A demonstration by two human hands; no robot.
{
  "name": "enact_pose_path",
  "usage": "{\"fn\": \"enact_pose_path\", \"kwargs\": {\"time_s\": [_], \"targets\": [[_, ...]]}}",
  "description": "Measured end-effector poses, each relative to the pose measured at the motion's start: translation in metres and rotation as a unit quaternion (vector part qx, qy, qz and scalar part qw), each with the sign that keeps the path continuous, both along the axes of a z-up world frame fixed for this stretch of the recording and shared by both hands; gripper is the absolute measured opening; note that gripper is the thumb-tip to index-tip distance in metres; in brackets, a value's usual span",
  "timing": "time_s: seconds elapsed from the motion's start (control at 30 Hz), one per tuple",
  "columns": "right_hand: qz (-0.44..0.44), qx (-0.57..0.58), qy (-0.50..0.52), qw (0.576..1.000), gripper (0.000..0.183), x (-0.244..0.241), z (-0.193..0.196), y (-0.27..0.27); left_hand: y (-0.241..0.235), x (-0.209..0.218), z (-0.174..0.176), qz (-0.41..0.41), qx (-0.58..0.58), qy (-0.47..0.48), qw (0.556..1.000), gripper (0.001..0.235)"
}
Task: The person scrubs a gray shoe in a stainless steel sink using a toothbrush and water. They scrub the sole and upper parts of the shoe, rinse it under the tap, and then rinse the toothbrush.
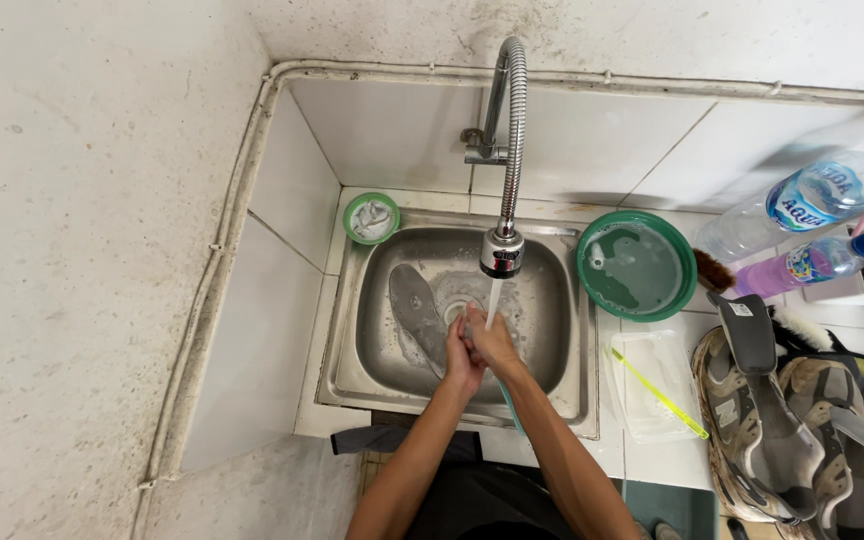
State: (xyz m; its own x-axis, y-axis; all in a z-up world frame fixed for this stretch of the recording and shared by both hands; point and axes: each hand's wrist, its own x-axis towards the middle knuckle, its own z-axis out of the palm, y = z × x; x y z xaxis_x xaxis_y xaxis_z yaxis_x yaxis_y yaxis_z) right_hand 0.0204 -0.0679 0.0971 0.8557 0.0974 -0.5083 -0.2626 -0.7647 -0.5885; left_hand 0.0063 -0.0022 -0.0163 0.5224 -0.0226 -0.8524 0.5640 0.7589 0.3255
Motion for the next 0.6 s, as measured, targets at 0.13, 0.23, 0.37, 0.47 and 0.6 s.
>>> {"fn": "enact_pose_path", "kwargs": {"time_s": [0.13,0.23,0.37,0.47,0.6], "targets": [[0.004,-0.007,0.012,1.000,0.067,0.000,-0.002,-0.007,-0.003,-0.002,0.000,-0.004,-0.007,0.005,1.000,0.063],[0.013,-0.012,0.024,1.000,0.069,-0.002,-0.002,-0.012,-0.001,-0.003,-0.002,0.036,-0.034,0.010,0.999,0.054],[0.023,-0.023,0.048,0.998,0.072,-0.006,-0.011,-0.018,-0.006,-0.009,-0.005,-0.054,-0.080,-0.045,0.994,0.068],[0.028,-0.028,0.062,0.997,0.074,-0.003,-0.014,-0.016,-0.018,-0.010,0.011,-0.056,-0.068,-0.060,0.994,0.055],[0.037,-0.039,0.088,0.995,0.077,0.002,-0.010,-0.017,-0.032,-0.007,0.026,0.009,-0.093,-0.085,0.992,0.054]]}}
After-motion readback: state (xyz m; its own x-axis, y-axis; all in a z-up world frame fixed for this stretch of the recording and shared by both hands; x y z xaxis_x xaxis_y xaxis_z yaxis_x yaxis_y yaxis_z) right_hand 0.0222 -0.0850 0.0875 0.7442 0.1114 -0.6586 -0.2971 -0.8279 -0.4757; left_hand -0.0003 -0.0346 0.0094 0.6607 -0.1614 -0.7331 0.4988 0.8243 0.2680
